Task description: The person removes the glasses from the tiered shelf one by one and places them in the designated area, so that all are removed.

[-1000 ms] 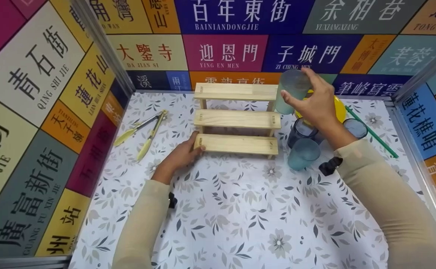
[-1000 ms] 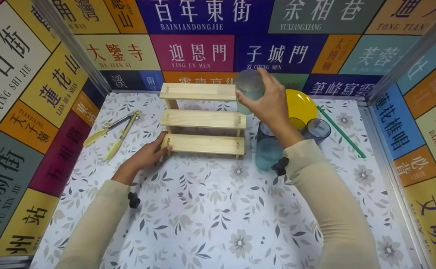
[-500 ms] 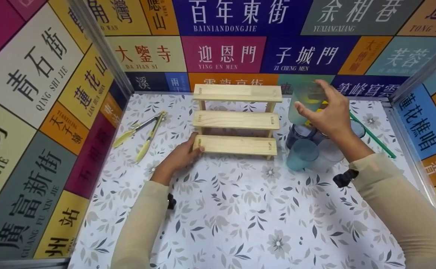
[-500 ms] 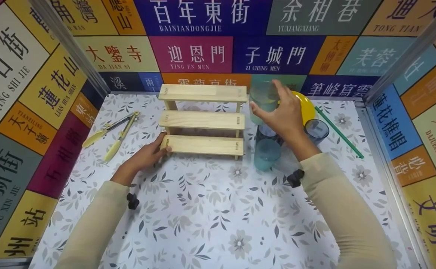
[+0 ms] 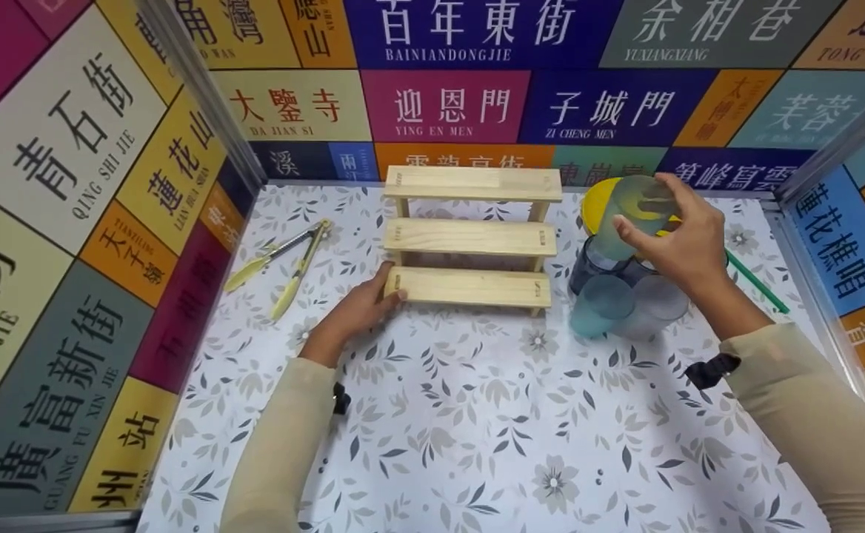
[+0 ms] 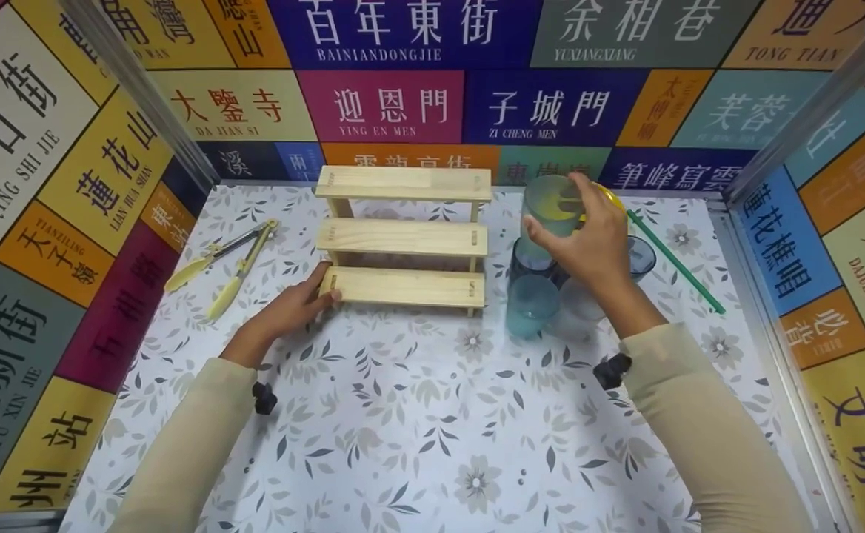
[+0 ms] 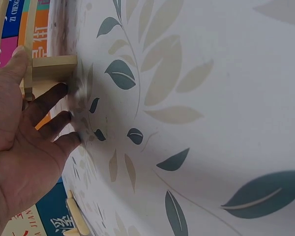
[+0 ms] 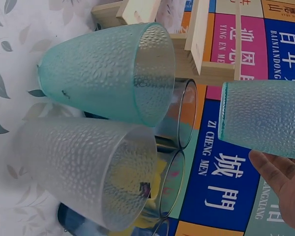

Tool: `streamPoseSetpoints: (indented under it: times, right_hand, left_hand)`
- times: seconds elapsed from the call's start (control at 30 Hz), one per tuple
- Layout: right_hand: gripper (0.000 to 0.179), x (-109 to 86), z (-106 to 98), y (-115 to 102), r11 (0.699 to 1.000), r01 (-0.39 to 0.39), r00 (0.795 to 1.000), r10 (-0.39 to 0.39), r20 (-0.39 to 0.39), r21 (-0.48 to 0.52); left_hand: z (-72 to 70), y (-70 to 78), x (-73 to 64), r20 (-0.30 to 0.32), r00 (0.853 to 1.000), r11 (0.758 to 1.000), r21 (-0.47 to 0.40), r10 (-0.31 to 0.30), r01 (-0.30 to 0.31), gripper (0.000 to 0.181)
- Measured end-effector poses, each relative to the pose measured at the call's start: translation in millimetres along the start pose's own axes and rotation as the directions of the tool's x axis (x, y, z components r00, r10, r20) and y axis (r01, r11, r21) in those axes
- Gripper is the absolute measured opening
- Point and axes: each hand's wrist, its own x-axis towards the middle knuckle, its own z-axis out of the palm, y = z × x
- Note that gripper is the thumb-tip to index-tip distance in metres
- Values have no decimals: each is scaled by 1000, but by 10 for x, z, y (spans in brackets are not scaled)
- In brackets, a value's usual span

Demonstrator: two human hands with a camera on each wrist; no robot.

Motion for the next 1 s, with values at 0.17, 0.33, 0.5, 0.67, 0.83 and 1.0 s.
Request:
streamPoseSetpoints:
  times: [0.17,0.33,0.5,0.67,0.83,1.0]
  right_hand:
    - [82,-48,-60,82,1000,-1,1000,1,-19,-2]
    - [80,-97,-123,182,1000,14,999,-15,-45,-12]
    - [77,-137,-205,257,1000,7,998,-8,-66,-21]
    - [75,-193,-296,328,1000,-5,997,4,-76,-18]
    - [76,-246,-368,393,1000,-19,997,17,-74,-23]
    - [76,-303,-425,472,998,-64,995,62,-78,-25]
  left_hand:
    - [5,-3,-2,-12,1000,1000,0,14,-14,85]
    - [15,-2,-7,-3,1000,1000,-9,5,-5,87]
    - [13,-8,-11,-5,1000,1000,-9,7,-7,86]
    - [-11,11,-20,1,1000,1000,-5,7,-7,84]
    - [-14,25,-21,11,1000,1000,-8,-5,5,86]
    - [2,39,-21,8,1000,1000,-13,-13,13,87]
